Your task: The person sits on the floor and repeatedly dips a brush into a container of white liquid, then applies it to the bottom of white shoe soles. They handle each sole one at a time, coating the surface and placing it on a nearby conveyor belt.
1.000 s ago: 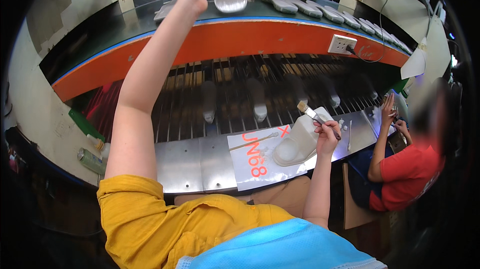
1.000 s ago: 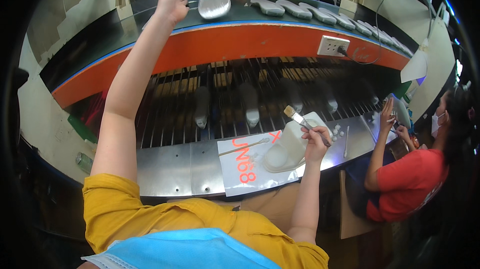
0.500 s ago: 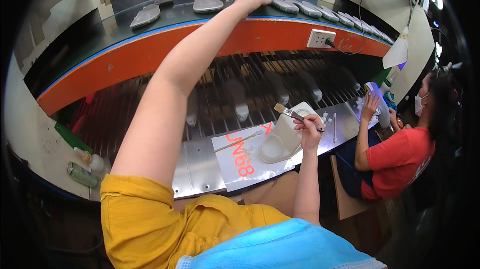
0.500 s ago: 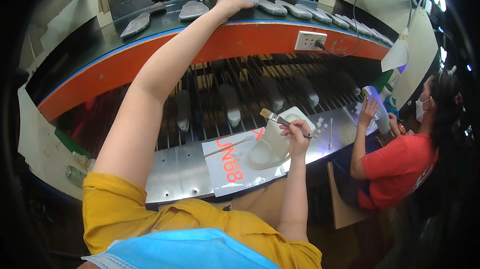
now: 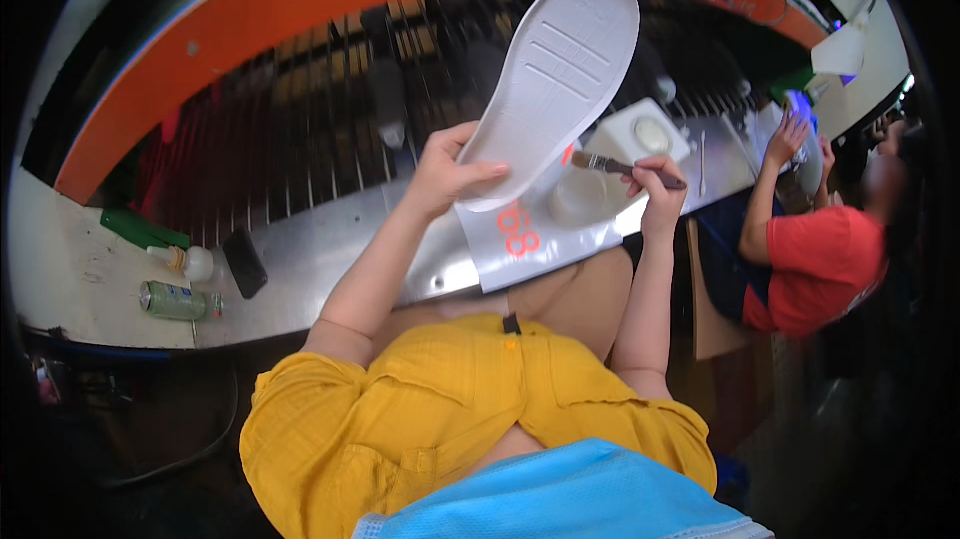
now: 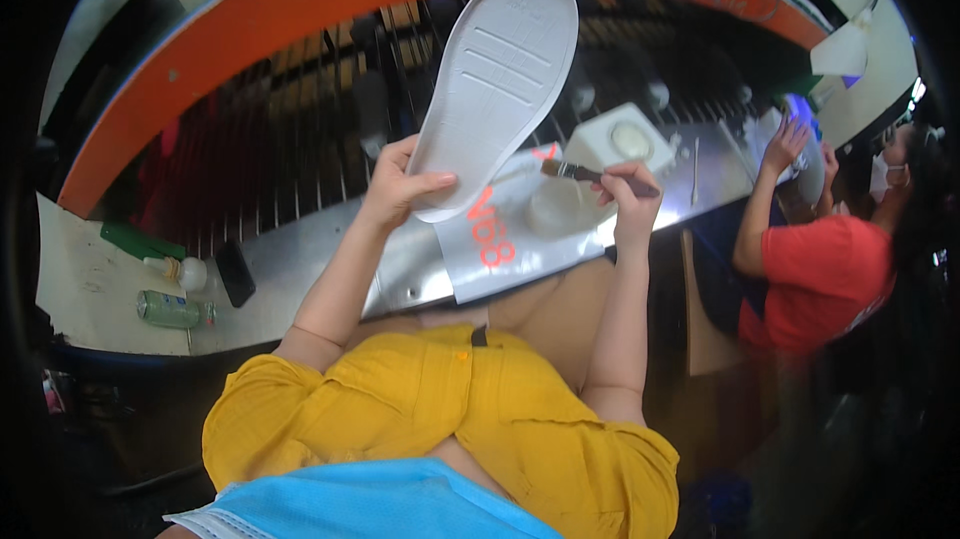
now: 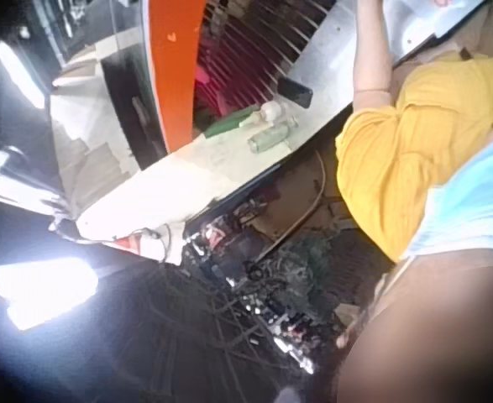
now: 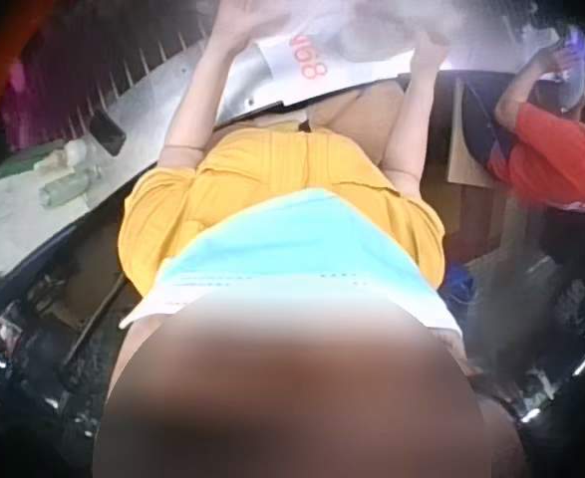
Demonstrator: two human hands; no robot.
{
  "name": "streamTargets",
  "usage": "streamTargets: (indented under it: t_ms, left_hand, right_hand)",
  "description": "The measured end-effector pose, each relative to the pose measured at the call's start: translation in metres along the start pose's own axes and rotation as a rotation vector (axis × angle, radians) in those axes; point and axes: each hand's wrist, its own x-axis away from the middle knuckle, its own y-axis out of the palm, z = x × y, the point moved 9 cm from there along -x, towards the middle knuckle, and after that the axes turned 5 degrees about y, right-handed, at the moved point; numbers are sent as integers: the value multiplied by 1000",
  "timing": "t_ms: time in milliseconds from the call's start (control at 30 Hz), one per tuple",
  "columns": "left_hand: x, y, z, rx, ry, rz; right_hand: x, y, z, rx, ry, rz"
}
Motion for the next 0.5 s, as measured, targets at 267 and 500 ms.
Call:
streamTargets:
  t_ms: [267,500]
  left_hand:
    - [87,3,-111,264,-390,-421]
    - [94,31,-107,862,-345,-425]
  right_hand:
    - [39,-2,37,427,61,34]
    - [43,16,56,520,59,-16]
